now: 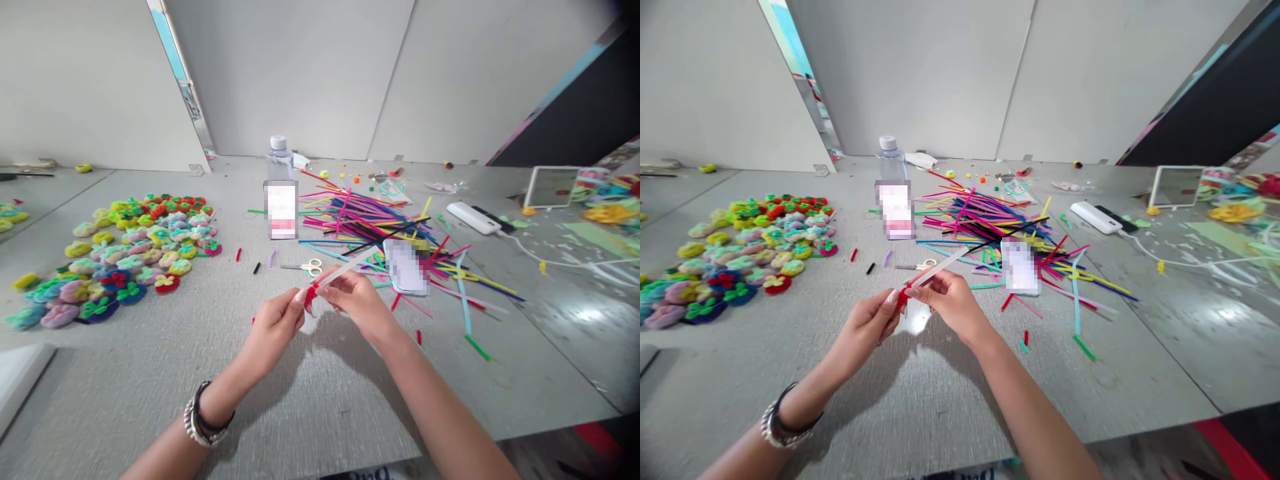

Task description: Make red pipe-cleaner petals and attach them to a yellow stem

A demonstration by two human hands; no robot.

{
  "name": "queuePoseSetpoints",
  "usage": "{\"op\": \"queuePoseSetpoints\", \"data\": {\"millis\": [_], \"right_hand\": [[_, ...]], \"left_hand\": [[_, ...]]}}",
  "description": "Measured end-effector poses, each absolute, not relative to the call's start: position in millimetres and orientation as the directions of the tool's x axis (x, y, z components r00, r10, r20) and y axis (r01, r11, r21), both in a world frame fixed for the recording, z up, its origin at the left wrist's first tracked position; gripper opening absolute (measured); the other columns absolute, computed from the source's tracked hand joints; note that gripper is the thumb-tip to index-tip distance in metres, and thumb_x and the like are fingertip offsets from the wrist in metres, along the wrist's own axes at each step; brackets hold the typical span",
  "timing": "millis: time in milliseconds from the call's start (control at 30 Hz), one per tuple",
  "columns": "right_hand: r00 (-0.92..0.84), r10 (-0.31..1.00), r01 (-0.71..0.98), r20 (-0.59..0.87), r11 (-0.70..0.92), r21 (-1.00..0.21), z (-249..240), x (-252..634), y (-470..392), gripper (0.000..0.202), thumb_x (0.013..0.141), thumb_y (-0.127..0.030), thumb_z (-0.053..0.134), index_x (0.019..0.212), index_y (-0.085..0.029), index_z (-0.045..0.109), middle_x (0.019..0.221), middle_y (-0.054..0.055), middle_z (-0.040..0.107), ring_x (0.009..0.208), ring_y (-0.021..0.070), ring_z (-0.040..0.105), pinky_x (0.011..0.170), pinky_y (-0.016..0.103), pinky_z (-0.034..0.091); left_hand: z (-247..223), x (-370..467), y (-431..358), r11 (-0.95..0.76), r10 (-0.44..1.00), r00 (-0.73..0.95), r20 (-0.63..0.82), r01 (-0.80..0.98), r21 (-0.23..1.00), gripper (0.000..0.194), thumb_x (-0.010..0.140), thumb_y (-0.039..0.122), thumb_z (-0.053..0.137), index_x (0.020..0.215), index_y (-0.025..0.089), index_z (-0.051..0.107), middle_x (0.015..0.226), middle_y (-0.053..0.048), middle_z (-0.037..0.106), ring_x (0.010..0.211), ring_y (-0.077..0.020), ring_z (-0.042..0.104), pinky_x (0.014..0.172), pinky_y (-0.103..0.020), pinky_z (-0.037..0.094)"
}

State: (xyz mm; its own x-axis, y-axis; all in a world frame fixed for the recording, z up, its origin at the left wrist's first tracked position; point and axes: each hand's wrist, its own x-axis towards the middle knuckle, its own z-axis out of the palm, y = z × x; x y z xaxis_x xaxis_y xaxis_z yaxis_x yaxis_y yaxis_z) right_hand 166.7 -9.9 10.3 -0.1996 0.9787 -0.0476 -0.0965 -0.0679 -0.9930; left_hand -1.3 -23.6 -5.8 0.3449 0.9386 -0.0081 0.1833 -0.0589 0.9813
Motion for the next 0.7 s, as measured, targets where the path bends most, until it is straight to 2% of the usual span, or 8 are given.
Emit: {"op": "queuePoseSetpoints", "data": {"millis": [133,300,567,700], "right_hand": [[-0.223,0.974,-0.099,-0.047,-0.071,-0.993,10,167,-10,0.024,0.068,-0.039,0.079,0.074,-0.019,0.069,0.063,-0.004,0.05,0.055,0.0086,0.039,0.05,0.024,0.027],[-0.228,0.973,0.01,-0.021,-0.019,-1.0,11,168,-12,0.021,0.071,-0.039,0.078,0.079,-0.021,0.072,0.078,0.0,0.062,0.068,0.0128,0.052,0.062,0.027,0.036],[-0.237,0.971,0.129,0.018,0.05,-0.99,9,167,-12,0.021,0.075,-0.042,0.073,0.083,-0.022,0.075,0.086,0.003,0.067,0.07,0.0147,0.055,0.062,0.028,0.039],[-0.242,0.97,0.11,0.018,0.046,-0.993,9,164,-14,0.022,0.074,-0.042,0.074,0.081,-0.022,0.076,0.081,0.003,0.067,0.069,0.0148,0.055,0.058,0.028,0.038]], "left_hand": [[-4,-6,-24,-0.154,0.943,0.327,0.055,0.287,0.946,0.045,0.097,0.051,0.033,0.073,0.017,0.05,0.054,0.006,0.037,0.048,-0.0082,0.033,0.048,-0.021,0.025],[3,-11,-22,-0.271,0.929,0.353,0.115,0.433,0.86,0.042,0.098,0.044,0.033,0.075,0.016,0.054,0.055,0.005,0.042,0.05,-0.0089,0.038,0.05,-0.021,0.028],[0,-11,-20,-0.29,0.92,0.37,0.128,0.427,0.856,0.042,0.098,0.043,0.034,0.074,0.016,0.055,0.054,0.004,0.042,0.049,-0.0086,0.038,0.05,-0.02,0.028],[0,-10,-20,-0.247,0.926,0.363,0.101,0.383,0.89,0.044,0.097,0.048,0.035,0.071,0.016,0.051,0.054,0.005,0.04,0.049,-0.0078,0.034,0.048,-0.02,0.026]]}}
